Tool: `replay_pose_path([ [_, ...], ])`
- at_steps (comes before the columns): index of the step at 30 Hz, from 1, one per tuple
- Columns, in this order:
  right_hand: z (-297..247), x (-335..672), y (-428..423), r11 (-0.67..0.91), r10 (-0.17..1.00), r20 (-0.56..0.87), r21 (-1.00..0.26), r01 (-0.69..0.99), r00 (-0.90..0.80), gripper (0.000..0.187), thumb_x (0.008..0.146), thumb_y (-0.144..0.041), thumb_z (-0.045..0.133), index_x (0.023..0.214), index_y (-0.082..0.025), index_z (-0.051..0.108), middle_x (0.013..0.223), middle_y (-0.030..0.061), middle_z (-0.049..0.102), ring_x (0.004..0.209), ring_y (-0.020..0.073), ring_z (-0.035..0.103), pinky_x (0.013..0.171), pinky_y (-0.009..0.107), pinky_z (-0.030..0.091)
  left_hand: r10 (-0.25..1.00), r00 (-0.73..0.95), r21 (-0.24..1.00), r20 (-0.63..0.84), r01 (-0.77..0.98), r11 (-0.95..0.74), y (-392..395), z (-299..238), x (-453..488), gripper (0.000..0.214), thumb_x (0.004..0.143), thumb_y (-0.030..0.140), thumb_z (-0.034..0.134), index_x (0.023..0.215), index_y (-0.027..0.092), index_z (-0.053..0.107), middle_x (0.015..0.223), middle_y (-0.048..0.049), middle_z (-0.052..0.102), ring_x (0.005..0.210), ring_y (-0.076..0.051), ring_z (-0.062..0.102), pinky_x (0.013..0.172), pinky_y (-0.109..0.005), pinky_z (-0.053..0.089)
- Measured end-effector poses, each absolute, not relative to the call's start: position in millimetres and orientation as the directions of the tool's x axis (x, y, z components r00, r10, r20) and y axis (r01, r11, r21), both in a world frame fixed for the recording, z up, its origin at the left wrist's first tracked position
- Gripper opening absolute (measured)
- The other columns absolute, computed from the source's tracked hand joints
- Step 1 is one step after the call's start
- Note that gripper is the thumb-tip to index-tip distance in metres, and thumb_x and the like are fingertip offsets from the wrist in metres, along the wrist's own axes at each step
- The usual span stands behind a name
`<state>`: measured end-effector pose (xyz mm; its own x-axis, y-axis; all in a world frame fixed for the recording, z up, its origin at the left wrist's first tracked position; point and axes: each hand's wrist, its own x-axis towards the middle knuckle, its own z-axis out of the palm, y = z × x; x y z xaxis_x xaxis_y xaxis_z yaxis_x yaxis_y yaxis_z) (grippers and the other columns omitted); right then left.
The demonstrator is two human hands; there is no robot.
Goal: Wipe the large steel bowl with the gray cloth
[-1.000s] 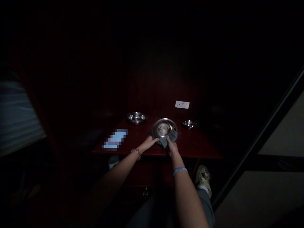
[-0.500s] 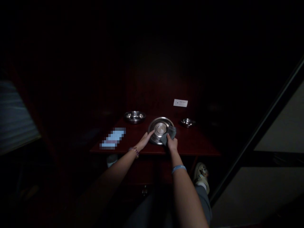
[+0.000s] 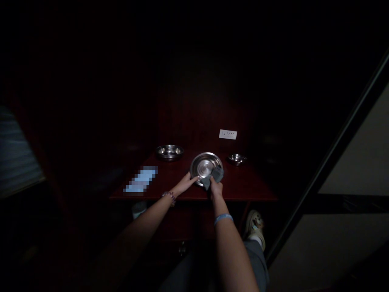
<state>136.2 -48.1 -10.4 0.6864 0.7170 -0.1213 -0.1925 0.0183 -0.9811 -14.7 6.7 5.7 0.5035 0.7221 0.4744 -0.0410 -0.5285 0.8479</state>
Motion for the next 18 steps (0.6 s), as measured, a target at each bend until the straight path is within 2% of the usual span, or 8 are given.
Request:
replay_pose_path([
  [6,-10,145,-48,-0.065,0.684,-0.093,-0.996,-0.066,0.723,0.030,0.078,-0.032,0.069,0.098,-0.010,0.073,0.087,0.0108,0.076,0.083,0.0220,0.073,0.064,0.023,0.057,0.797,0.453,0.911,0.400,-0.102,-0.399,6,10,-15,0.046,0.078,0.026,0.057,0.123,0.015,0.058,0.134,-0.0099,0.061,0.126,-0.025,0.054,0.113,-0.036,0.036],
  [9,-8,155,-52,-0.101,0.677,-0.023,-0.993,0.063,0.736,0.028,0.075,-0.033,0.070,0.091,-0.009,0.074,0.081,0.0119,0.076,0.084,0.0237,0.073,0.064,0.023,0.056,0.828,0.439,0.934,0.348,-0.090,-0.345,6,13,-17,0.044,0.078,0.025,0.054,0.120,0.012,0.060,0.126,-0.0107,0.066,0.119,-0.025,0.059,0.108,-0.036,0.041],
  [13,-2,161,-59,-0.179,0.647,0.073,-0.953,0.245,0.759,0.027,0.073,-0.036,0.072,0.082,-0.010,0.075,0.084,0.0158,0.076,0.089,0.0279,0.073,0.070,0.027,0.056,0.848,0.441,0.948,0.293,-0.016,-0.319,4,17,-22,0.037,0.080,0.027,0.052,0.111,0.012,0.064,0.113,-0.0098,0.072,0.109,-0.025,0.064,0.102,-0.037,0.046],
  [18,2,157,-65,-0.190,0.628,0.073,-0.951,0.244,0.775,0.031,0.073,-0.038,0.072,0.086,-0.010,0.075,0.086,0.0171,0.076,0.091,0.0279,0.072,0.073,0.027,0.056,0.823,0.465,0.940,0.327,-0.069,-0.334,2,19,-23,0.043,0.084,0.036,0.054,0.120,0.013,0.061,0.123,-0.0113,0.068,0.116,-0.025,0.061,0.107,-0.038,0.042],
])
